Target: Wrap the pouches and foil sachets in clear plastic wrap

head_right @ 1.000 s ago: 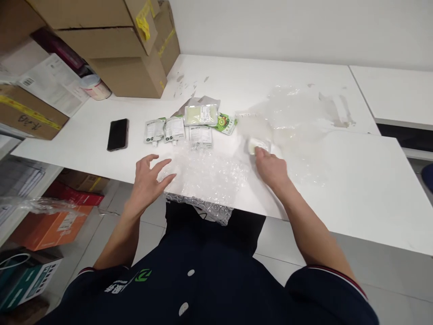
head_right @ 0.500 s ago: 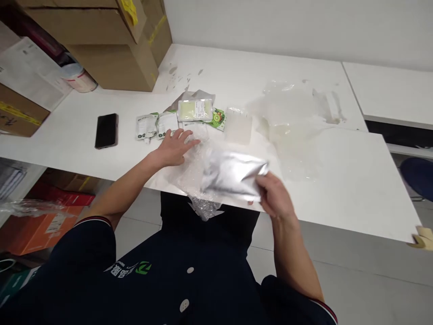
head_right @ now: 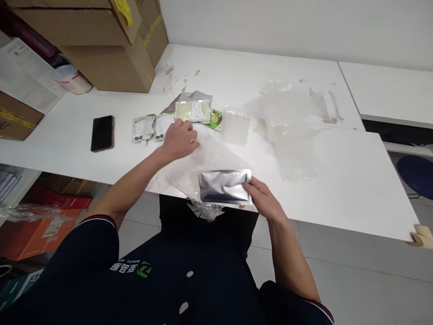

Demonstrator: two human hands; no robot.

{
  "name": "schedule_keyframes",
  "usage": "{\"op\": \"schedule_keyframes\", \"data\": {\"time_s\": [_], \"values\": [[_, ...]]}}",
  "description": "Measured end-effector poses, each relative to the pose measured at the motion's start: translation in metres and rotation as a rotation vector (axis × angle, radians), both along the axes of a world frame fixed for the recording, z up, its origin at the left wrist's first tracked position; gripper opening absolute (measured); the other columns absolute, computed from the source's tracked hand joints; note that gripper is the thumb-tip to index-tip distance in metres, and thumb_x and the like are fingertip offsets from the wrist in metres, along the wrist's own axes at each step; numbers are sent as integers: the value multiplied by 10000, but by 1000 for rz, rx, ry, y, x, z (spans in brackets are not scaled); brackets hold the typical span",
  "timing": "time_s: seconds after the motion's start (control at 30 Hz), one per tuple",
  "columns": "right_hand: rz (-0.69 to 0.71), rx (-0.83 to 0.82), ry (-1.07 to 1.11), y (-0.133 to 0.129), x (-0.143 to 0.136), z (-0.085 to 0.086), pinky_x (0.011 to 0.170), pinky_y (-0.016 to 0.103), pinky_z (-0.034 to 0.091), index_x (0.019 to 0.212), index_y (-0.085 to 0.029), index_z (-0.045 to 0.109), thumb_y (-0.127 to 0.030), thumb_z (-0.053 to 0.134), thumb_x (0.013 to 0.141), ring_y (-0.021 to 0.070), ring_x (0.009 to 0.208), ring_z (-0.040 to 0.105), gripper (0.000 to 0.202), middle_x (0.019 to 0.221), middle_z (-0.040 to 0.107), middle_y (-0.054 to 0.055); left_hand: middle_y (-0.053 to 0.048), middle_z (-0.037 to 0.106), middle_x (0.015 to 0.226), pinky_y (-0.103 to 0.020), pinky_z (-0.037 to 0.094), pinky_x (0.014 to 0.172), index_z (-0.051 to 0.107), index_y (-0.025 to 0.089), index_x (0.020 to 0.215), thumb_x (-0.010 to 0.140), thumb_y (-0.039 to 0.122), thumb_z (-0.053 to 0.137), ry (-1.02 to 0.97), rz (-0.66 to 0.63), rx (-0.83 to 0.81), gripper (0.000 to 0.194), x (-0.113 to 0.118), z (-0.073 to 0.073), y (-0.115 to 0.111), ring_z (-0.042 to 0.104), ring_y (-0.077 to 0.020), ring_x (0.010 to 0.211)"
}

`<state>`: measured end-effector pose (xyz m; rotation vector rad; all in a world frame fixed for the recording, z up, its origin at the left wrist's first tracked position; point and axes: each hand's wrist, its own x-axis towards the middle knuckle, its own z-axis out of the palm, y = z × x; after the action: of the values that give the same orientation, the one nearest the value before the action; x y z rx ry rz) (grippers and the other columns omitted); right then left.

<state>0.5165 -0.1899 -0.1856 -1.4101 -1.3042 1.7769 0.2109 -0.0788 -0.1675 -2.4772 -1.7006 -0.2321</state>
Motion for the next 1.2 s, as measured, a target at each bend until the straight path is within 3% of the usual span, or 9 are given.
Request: {"op": "schedule_keyframes", "data": {"time_s": [0.17,0.33,0.47,0.6,0.7,0.8,0.87,0.97,1.2], "values": [[-105,-32,-17,19,-12,-7,578,299,545,1012,-212,660,-339,617,840,152,596,607,218,737,625,-8,-123,578,850,-471,419,827,633,140,836,922,290,453,-201,96,6,250,-43,33,35,507,-309,1028],[-155,-159,46,37,-32,-22,530,281,562,933,-206,645,-226,611,797,156,667,599,142,778,590,4,-80,563,963,-509,359,951,534,145,1059,969,420,475,-253,244,141,296,-65,38,49,422,-250,1123],[-124,-155,50,44,-34,-17,548,260,580,995,-205,636,-216,619,815,138,658,598,181,785,604,3,-75,553,988,-455,387,903,528,176,1079,991,405,435,-305,155,169,263,-38,23,-8,472,-234,1078],[-96,-142,80,48,-36,-6,558,261,571,1068,-187,626,-261,598,846,134,645,606,236,828,639,25,-61,590,930,-346,471,744,560,174,978,950,406,487,-266,-206,-197,245,-12,-6,-91,551,-182,837],[11,42,-192,44,-39,-9,597,320,558,1220,-175,581,-370,594,879,171,651,617,393,834,661,52,-120,589,1089,-400,513,817,539,165,1071,889,452,610,-157,-274,-253,347,-9,-28,-129,576,-244,976],[70,364,-570,36,-42,-15,619,348,511,1410,-166,458,-494,607,877,196,648,591,643,793,650,58,-152,582,1159,-463,519,907,519,171,1109,931,356,579,-153,-297,-180,263,-12,-45,-143,565,-284,1113],[115,460,-647,31,-43,-19,618,336,484,1472,-173,395,-514,605,876,191,641,572,718,756,634,42,-154,581,1177,-481,520,941,524,180,1095,962,276,513,-176,-323,-153,164,-13,-50,-145,556,-284,1160],[124,474,-570,27,-46,-26,631,318,478,1424,-202,467,-472,599,885,168,629,559,617,701,604,8,-156,576,1182,-476,537,936,536,181,1076,961,153,429,-178,-341,-168,159,-11,-52,-147,558,-275,1164],[-39,431,-436,31,-54,-33,651,320,506,1073,-186,680,-384,592,882,144,590,575,288,694,632,6,-211,484,1368,-498,588,882,480,164,1270,869,-26,377,-150,-296,-194,455,-3,-49,-153,435,-344,1341]]}}
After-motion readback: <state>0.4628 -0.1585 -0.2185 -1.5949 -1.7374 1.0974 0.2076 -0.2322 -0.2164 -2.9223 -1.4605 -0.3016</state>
